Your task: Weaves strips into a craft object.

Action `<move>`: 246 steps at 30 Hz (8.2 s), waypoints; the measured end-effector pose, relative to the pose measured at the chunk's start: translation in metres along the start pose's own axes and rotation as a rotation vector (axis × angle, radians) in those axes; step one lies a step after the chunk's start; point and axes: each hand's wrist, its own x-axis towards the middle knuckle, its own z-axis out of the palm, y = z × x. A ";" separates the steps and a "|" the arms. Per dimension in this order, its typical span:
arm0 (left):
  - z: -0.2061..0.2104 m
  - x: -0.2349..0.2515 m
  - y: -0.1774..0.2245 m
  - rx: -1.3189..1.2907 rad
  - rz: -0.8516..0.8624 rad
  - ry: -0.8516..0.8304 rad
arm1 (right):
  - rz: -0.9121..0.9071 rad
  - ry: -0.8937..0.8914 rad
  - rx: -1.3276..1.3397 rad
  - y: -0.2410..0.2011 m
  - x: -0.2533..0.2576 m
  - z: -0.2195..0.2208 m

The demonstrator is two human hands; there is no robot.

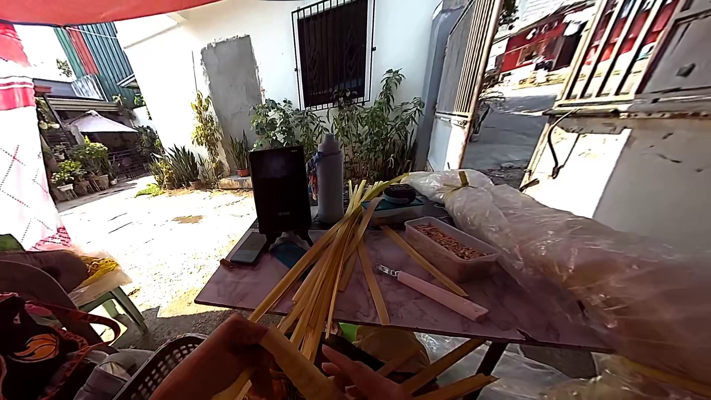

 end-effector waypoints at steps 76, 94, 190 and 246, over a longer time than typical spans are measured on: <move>-0.026 -0.068 -0.081 -0.540 0.374 0.459 | 0.784 0.492 -0.852 0.151 0.071 -0.249; -0.083 -0.059 -0.092 -0.459 0.009 0.674 | 0.675 0.624 -0.856 0.169 0.061 -0.256; -0.006 -0.036 -0.072 -0.824 0.126 0.283 | 0.574 0.817 -0.632 0.159 0.074 -0.250; 0.079 0.032 -0.046 -0.905 0.133 0.227 | -0.486 0.505 -0.039 0.044 0.052 0.024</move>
